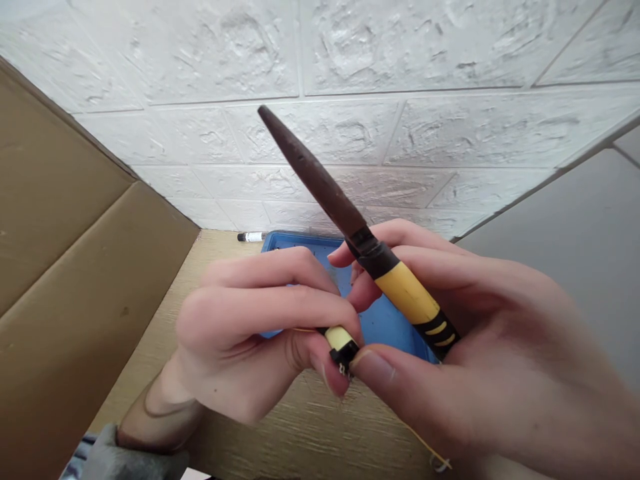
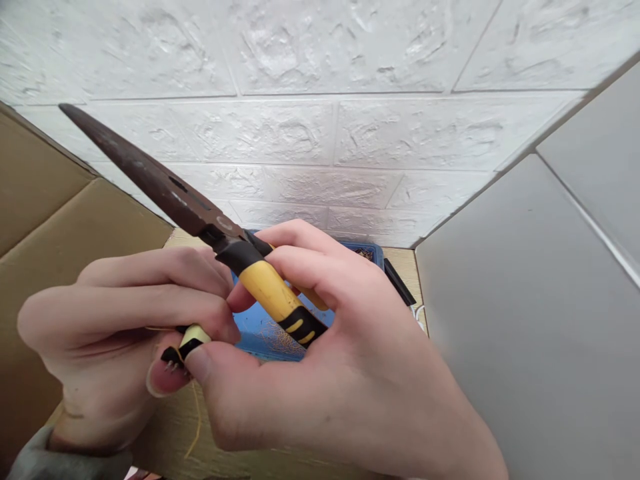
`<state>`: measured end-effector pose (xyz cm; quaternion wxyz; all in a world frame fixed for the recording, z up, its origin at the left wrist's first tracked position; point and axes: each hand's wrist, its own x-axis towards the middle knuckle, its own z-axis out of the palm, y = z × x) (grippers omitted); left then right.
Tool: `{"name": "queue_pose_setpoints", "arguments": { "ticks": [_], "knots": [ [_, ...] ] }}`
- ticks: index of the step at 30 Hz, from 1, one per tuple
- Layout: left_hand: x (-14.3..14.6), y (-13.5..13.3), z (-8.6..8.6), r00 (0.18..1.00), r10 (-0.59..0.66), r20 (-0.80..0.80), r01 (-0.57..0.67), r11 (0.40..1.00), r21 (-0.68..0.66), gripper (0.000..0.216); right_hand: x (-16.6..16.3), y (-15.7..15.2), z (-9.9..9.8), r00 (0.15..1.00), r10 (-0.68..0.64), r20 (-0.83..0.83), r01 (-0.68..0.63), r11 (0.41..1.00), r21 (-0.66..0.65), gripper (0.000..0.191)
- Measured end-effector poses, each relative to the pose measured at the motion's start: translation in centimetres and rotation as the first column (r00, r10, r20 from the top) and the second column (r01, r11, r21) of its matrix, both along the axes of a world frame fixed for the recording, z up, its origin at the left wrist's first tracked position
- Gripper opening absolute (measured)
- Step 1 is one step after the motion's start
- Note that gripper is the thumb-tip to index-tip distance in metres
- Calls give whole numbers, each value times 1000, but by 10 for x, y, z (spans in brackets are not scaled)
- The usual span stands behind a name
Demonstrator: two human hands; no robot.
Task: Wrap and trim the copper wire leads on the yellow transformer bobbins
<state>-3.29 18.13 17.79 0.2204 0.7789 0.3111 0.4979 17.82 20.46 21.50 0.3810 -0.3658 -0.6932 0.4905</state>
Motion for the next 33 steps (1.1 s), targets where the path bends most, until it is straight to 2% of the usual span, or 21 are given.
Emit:
{"name": "queue_pose_setpoints", "arguments": {
  "ticks": [5, 8, 18, 25, 30, 33],
  "knots": [
    [13, 13, 6, 989, -79, 122, 66, 992, 104, 40, -9, 1, 5, 995, -94, -24, 91, 991, -99, 13],
    [20, 20, 9, 988, -89, 128, 74, 990, 120, 45, -10, -1, 5, 995, -98, -21, 96, 991, -95, 12],
    [1, 1, 4, 1000, -17, 4, 17, 999, -35, 39, -1, 0, 4, 999, -1, -38, -2, 997, -83, 10],
    [4, -3, 3, 1000, 12, 7, -12, 999, -37, 37, 7, -7, -9, 1000, 1, -10, -1, 998, 57, 17],
    [3, -4, 2, 1000, 21, 2, -21, 998, -53, 38, 4, -3, -8, 996, 74, -48, -75, 996, -39, 6],
    [1, -5, 2, 1000, 7, 6, -7, 998, -60, 39, 7, -1, -7, 996, 73, -59, -74, 997, -17, 9]
  ]
}}
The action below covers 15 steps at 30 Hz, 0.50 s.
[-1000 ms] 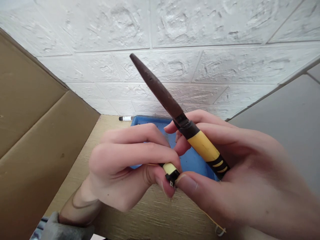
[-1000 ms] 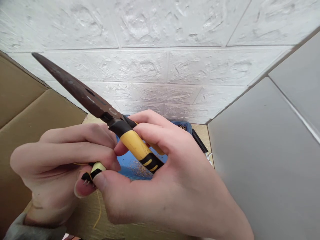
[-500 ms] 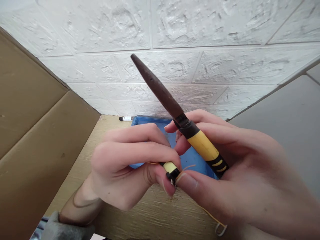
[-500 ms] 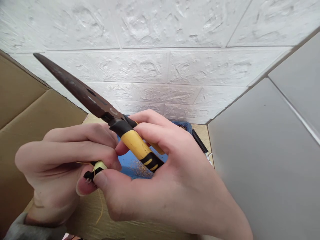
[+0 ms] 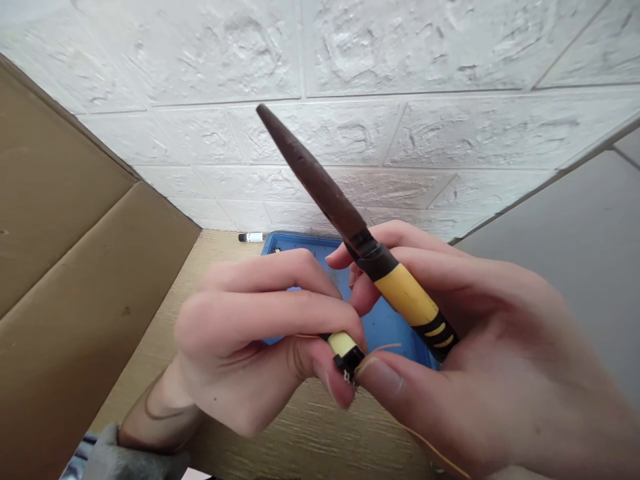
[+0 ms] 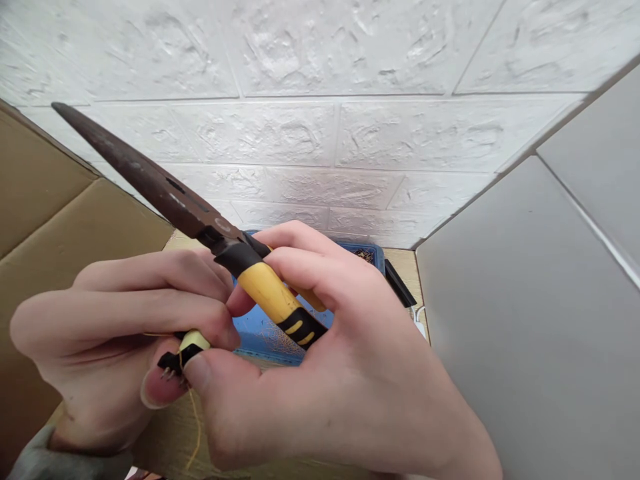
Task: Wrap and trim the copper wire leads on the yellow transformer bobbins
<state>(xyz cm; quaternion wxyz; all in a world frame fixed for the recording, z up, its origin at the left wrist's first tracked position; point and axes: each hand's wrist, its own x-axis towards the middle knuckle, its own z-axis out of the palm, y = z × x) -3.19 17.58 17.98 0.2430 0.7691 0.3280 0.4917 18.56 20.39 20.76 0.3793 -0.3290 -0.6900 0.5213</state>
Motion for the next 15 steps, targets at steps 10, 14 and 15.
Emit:
{"name": "queue_pose_setpoints", "arguments": {
  "ticks": [10, 14, 15],
  "knots": [
    [1, -1, 1, 1000, 1, -7, -1, 1000, 19, 38, -15, 5, 4, 986, -126, 112, 115, 988, 102, 25],
    [2, 0, 0, 1000, 8, 3, -8, 1000, 29, 38, -21, 8, 9, 983, -142, 113, 126, 982, 144, 27],
    [2, 1, 0, 1000, 12, 3, -12, 999, 31, 38, -20, 7, 9, 983, -143, 113, 126, 981, 146, 27]
  ]
}}
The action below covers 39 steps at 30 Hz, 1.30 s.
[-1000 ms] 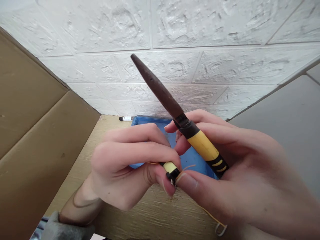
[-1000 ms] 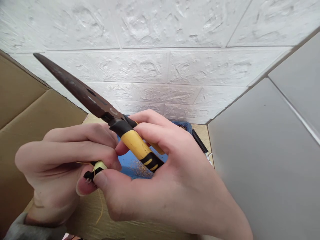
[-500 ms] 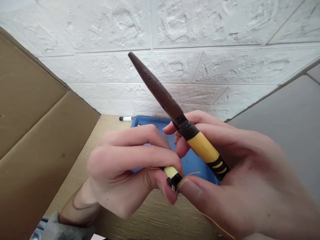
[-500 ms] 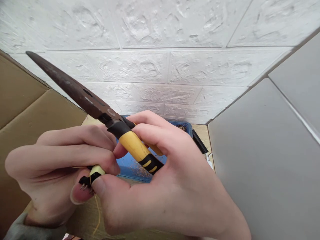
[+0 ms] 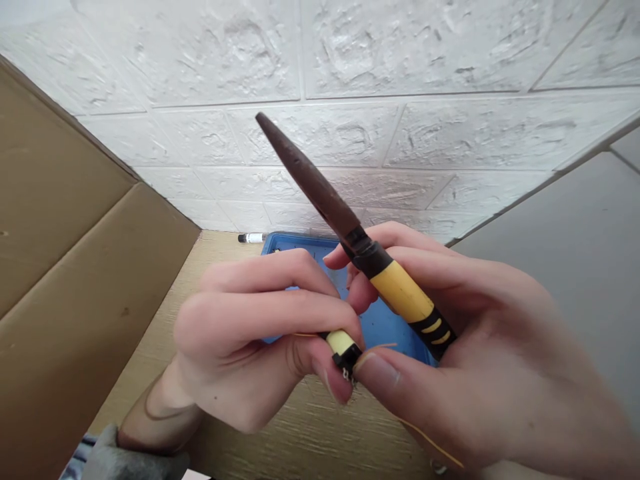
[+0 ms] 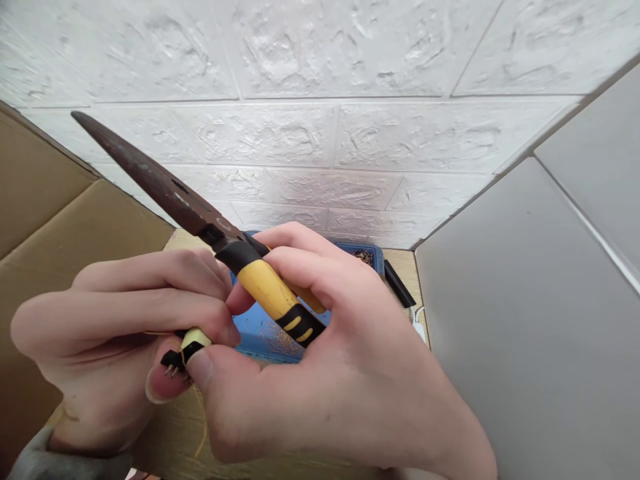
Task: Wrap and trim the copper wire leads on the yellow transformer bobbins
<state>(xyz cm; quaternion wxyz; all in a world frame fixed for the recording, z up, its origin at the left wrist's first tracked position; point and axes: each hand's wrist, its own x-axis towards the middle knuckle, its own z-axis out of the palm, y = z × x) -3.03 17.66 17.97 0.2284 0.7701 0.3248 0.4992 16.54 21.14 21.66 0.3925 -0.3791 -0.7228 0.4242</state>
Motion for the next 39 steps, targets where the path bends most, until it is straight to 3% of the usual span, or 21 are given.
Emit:
{"name": "queue_pose_setpoints", "arguments": {
  "ticks": [7, 13, 19, 23, 29, 34, 39],
  "knots": [
    [-1, 2, -1, 1000, -2, -6, 2, 1000, 9, 39, 8, -7, -6, 993, 57, -105, -69, 991, -115, 16],
    [-2, 0, -1, 1000, 5, -6, -4, 1000, 20, 38, -1, -15, -8, 973, -76, -220, 36, 983, -181, 17],
    [-1, -1, -1, 1000, 13, -6, -13, 1000, 24, 38, 5, -15, -6, 975, -53, -217, 17, 986, -168, 17],
    [-1, -3, -1, 999, 34, -17, -33, 999, 33, 38, 13, -10, -4, 993, 45, -113, -57, 993, -107, 17],
    [-3, -1, -1, 998, 36, -44, -36, 999, 19, 36, 13, -4, -6, 1000, -11, -7, 12, 1000, 20, 27],
    [-3, -1, -2, 999, 24, -26, -23, 999, 25, 38, 13, -7, -7, 1000, -1, -19, 1, 1000, -14, 25],
    [-1, -1, -2, 999, 30, -26, -29, 999, 17, 41, 17, -8, -8, 993, 93, -72, -99, 991, -86, 13]
  ]
}}
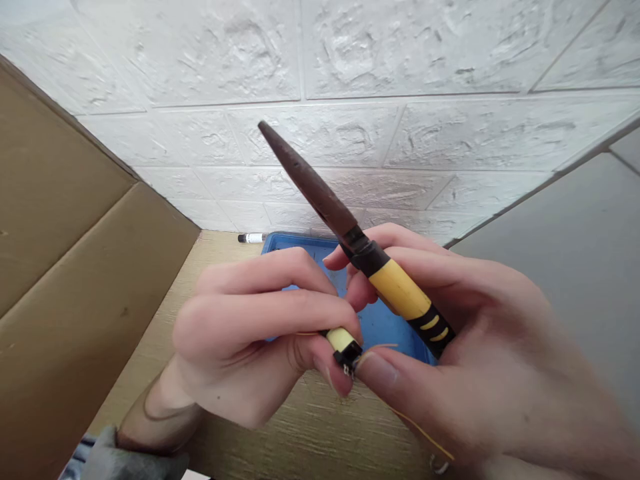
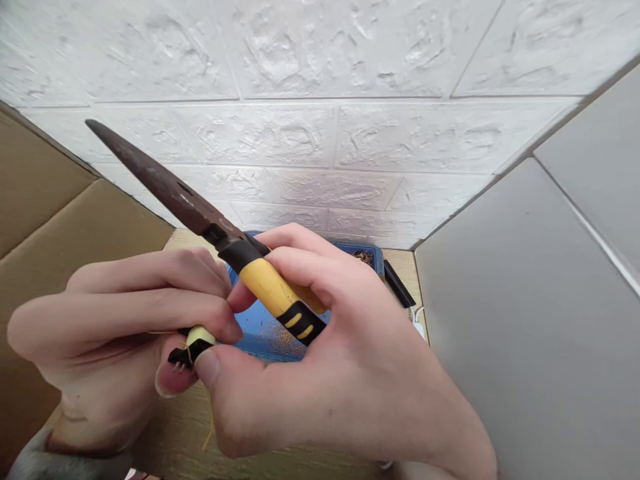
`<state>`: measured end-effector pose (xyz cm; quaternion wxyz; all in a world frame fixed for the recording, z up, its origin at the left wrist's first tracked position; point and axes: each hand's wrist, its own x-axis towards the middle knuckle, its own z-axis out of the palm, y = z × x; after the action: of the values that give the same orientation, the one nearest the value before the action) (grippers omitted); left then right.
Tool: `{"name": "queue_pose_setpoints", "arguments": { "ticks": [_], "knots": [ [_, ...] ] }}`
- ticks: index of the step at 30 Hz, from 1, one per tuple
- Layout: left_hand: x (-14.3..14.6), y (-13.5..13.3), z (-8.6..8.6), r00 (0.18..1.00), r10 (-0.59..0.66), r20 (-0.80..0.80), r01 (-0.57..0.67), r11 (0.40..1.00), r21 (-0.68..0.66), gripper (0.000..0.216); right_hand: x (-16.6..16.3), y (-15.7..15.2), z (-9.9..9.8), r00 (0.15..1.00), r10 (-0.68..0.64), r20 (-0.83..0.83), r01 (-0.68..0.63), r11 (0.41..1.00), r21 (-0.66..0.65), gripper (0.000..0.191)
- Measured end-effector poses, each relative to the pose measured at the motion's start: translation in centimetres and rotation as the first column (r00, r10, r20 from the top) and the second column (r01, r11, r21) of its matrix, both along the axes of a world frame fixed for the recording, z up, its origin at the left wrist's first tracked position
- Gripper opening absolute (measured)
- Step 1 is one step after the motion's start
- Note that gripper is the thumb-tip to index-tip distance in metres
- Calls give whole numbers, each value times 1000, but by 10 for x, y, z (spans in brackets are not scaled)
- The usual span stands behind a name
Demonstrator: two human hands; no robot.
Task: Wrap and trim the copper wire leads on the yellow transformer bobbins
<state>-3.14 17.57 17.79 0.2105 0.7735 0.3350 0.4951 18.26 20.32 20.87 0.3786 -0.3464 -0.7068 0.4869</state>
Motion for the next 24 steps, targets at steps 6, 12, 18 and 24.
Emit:
{"name": "queue_pose_setpoints", "arguments": {
  "ticks": [6, 12, 18, 24],
  "knots": [
    [-1, -1, -1, 1000, -11, -2, 11, 999, -43, 35, -4, 6, -4, 996, -60, 72, 49, 989, 139, 28],
    [-2, -5, 3, 999, 1, -43, -1, 1000, -11, 33, -4, 7, -5, 996, -54, 64, 44, 988, 146, 30],
    [-5, -2, 1, 998, 0, -66, 1, 1000, 22, 17, -5, -1, -4, 1000, -9, -8, 9, 1000, 26, 20],
    [-8, 1, 1, 994, -40, -100, 43, 999, 30, 21, -14, -3, 2, 994, -100, -36, 99, 994, -34, 20]
  ]
}}
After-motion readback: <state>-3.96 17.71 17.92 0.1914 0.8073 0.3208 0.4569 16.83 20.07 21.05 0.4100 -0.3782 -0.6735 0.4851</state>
